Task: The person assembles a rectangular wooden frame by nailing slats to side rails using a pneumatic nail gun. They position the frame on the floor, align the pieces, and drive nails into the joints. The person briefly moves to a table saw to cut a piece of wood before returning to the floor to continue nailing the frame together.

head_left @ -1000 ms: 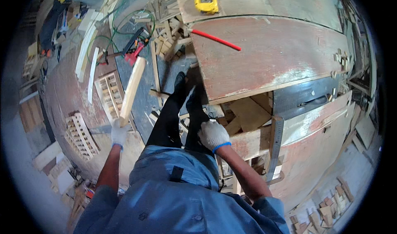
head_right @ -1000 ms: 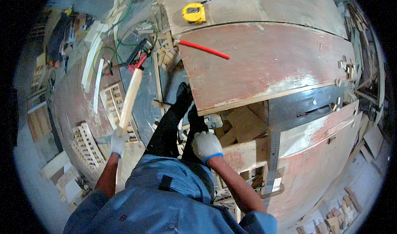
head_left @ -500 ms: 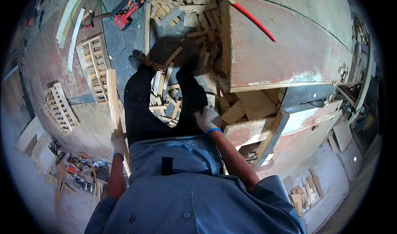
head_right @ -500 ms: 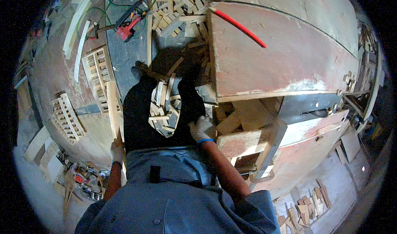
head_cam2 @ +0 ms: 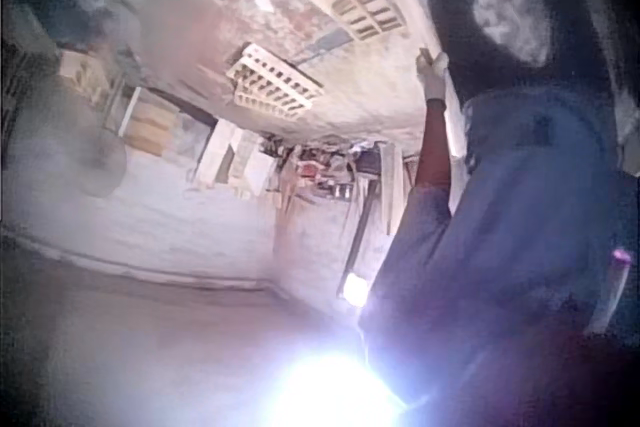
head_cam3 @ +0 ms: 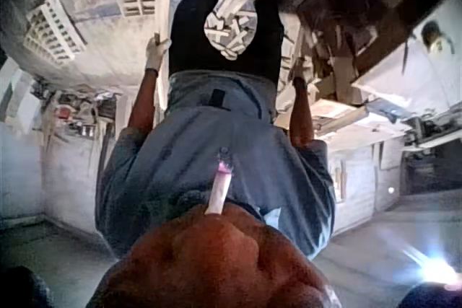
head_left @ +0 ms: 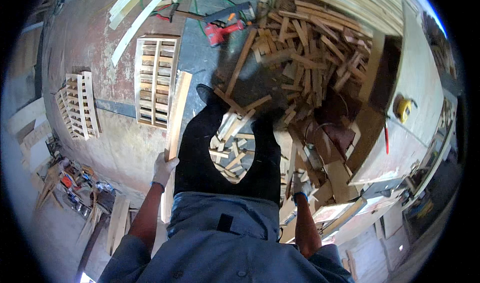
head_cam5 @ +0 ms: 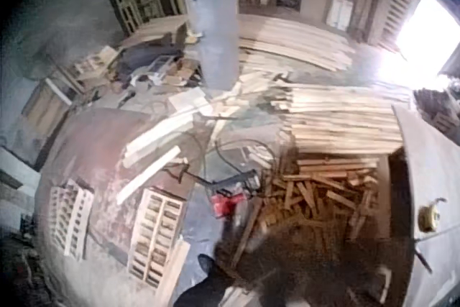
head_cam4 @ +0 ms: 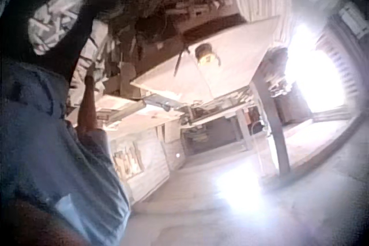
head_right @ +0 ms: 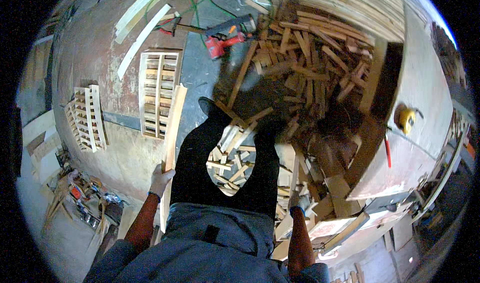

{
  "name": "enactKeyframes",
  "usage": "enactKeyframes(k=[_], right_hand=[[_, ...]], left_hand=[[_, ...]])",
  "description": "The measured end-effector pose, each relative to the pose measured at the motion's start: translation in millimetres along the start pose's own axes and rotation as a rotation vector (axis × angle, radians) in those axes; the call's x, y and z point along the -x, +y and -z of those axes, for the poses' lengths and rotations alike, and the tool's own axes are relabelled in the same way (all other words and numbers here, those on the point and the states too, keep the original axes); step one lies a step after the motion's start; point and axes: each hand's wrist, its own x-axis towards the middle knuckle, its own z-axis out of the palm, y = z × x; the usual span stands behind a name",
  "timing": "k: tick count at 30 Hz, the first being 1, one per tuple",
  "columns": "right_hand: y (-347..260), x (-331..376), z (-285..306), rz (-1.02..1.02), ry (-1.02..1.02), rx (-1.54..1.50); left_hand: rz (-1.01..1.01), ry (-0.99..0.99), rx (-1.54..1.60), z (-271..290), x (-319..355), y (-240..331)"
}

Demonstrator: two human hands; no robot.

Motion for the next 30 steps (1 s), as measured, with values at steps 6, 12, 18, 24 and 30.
enactKeyframes(k=[6,12,18,24,30], right_hand=[[-167.9,72.9,71.3,0.212,-0.302,0.211],[-366.6,237.7,176.9,1.267,-0.133,0.099],[-448.8,288.7,188.5,1.375,-0.696,0.9],[-514.4,262.1,202.0,1.346,-0.732,0.934],[-572.9,213.9,241.7,1.863,-0.773,1.02]], left_hand=[[0.074,-0.21,-0.103,75.7,7.9,87.2],[0.266,-0.503,0.158,116.9,37.4,64.3],[0.348,-0.548,0.189,125.8,82.3,96.3],[0.329,-0.278,0.082,80.7,90.3,119.7],[0.517,-0.183,0.322,38.4,113.1,163.2]])
